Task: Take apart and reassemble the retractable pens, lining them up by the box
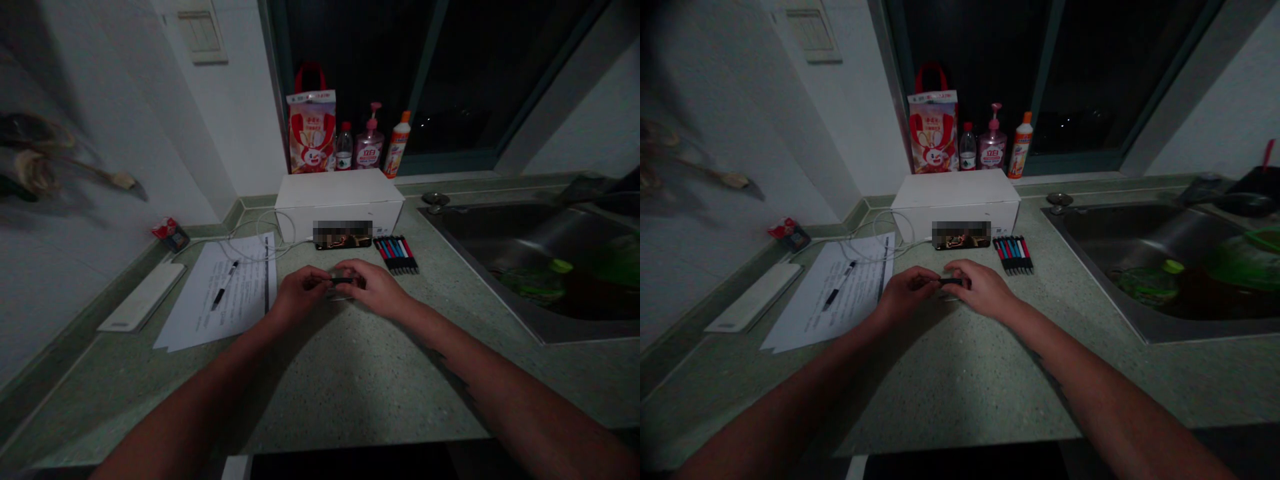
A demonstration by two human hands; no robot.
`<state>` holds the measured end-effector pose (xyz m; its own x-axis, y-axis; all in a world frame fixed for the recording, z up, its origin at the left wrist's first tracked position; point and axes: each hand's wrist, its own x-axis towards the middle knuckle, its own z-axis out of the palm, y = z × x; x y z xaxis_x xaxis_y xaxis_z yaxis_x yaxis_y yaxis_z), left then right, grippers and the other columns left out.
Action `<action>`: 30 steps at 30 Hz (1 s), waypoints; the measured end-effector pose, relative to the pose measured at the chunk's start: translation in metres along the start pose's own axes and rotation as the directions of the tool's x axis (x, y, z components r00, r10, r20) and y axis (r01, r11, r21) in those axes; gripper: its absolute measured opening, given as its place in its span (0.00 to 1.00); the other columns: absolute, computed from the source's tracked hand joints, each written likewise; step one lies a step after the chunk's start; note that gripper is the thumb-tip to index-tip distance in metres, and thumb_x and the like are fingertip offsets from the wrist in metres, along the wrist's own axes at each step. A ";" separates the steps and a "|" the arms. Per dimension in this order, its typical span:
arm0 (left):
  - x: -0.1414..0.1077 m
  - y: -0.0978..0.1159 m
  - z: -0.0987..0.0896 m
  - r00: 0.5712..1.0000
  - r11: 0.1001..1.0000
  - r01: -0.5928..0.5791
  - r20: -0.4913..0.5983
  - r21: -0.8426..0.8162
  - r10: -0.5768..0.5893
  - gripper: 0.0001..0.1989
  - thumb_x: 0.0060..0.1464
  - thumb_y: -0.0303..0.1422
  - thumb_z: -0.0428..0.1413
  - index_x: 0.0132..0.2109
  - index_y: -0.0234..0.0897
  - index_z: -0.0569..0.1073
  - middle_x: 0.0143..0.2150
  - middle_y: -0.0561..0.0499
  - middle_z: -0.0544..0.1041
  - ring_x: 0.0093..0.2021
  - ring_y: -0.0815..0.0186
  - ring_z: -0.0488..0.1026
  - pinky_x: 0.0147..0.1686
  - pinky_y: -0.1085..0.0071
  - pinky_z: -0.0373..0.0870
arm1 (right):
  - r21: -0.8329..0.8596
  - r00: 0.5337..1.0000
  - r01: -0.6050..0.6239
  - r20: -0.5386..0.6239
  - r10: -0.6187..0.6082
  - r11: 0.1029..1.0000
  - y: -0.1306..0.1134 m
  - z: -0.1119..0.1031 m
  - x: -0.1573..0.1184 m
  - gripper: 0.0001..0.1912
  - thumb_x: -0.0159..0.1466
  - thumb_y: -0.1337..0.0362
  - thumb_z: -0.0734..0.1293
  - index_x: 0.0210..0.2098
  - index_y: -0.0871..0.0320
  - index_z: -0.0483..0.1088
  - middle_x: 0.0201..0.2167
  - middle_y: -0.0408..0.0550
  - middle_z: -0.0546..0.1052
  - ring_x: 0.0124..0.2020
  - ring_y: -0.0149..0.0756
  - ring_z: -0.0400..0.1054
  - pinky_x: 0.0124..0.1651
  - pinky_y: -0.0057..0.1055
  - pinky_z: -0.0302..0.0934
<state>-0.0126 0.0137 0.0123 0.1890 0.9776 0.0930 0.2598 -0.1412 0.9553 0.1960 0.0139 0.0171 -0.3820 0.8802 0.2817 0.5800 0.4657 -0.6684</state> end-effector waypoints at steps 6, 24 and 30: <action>0.000 0.001 -0.001 1.000 1.000 -0.009 -0.020 -0.002 0.009 0.06 0.50 0.33 0.62 0.37 0.38 0.78 0.33 0.49 0.83 0.32 0.64 0.78 0.35 0.68 0.75 | -0.016 1.000 -0.002 0.007 0.002 1.000 0.002 0.001 0.000 0.07 0.70 0.61 0.64 0.40 0.54 0.74 0.34 0.47 0.80 0.35 0.37 0.72 0.38 0.33 0.61; -0.001 0.005 -0.002 0.999 1.000 0.014 -0.039 -0.018 -0.015 0.06 0.50 0.34 0.63 0.36 0.38 0.78 0.32 0.48 0.82 0.33 0.63 0.78 0.37 0.66 0.75 | -0.025 1.000 -0.015 -0.016 0.015 1.000 0.001 0.001 0.000 0.07 0.68 0.60 0.66 0.42 0.54 0.74 0.33 0.46 0.79 0.33 0.36 0.71 0.36 0.32 0.61; 0.000 0.005 -0.002 0.998 1.000 0.023 -0.052 -0.019 -0.024 0.06 0.50 0.33 0.64 0.36 0.37 0.78 0.32 0.48 0.82 0.34 0.63 0.77 0.37 0.66 0.75 | -0.013 0.999 -0.018 -0.046 0.018 1.000 0.002 0.000 0.000 0.16 0.64 0.60 0.71 0.50 0.55 0.73 0.38 0.46 0.80 0.31 0.34 0.71 0.36 0.31 0.62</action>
<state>-0.0128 0.0136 0.0180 0.1329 0.9875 0.0848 0.2465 -0.1158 0.9622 0.1971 0.0150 0.0155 -0.3380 0.8915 0.3015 0.5961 0.4508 -0.6644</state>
